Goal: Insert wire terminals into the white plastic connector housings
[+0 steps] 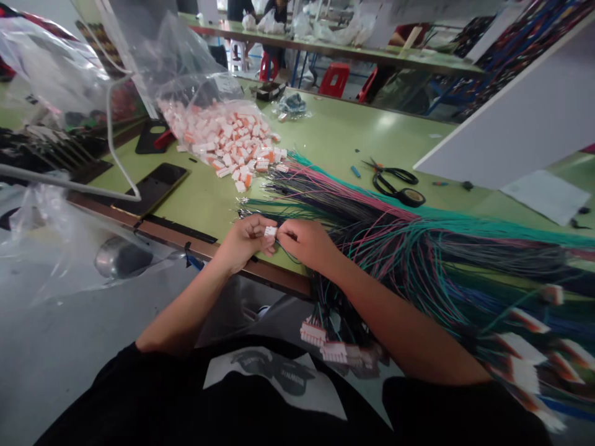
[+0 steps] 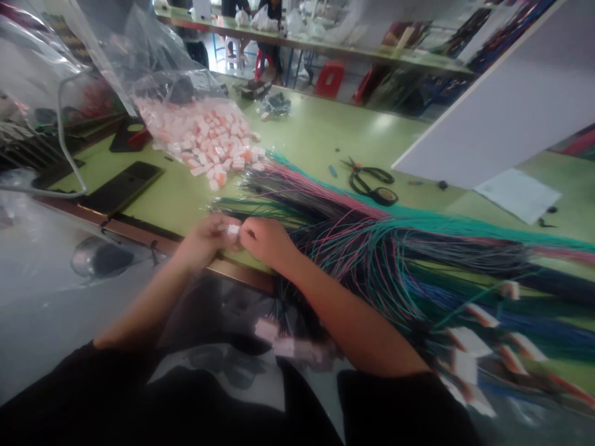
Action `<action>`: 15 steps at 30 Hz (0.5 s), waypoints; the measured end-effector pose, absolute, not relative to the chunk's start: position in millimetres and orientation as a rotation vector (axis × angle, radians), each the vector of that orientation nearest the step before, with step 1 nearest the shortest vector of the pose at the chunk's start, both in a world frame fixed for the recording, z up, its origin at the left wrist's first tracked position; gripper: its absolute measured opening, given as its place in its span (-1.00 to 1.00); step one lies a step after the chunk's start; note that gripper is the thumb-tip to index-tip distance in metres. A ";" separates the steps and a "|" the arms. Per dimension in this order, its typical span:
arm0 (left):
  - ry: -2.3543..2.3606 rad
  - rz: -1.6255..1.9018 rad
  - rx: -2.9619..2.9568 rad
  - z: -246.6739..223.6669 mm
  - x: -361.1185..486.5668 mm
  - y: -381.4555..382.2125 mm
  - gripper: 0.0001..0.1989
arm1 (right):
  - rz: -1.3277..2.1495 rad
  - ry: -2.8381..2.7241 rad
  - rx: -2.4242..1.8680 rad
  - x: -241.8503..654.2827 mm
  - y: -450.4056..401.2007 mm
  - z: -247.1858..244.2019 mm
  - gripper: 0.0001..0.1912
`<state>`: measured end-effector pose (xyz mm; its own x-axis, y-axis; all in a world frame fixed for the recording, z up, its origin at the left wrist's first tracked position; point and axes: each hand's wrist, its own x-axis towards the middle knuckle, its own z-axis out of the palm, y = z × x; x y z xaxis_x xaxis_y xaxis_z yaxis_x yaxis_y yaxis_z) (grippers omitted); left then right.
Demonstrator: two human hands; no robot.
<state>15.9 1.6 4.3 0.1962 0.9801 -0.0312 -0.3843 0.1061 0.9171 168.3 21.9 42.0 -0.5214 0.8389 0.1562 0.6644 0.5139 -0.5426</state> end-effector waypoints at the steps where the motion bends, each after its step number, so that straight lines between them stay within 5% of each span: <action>1: 0.825 1.176 0.946 5.2 16.1 1.1 -0.57 | 0.607 -2.369 -1.230 167.9 21.2 41.8 -0.80; 7: 0.774 1.188 0.949 3.7 12.1 0.7 -0.59 | 0.713 -2.405 -1.205 196.7 47.8 65.3 -0.82; 11: 0.718 1.223 0.923 0.5 8.0 1.9 -0.64 | 0.107 -2.115 -1.803 251.7 91.1 76.3 -0.81; 15: 0.705 1.223 0.895 -0.2 6.7 2.1 -0.64 | 0.039 -2.162 -2.140 282.6 113.1 63.8 -0.78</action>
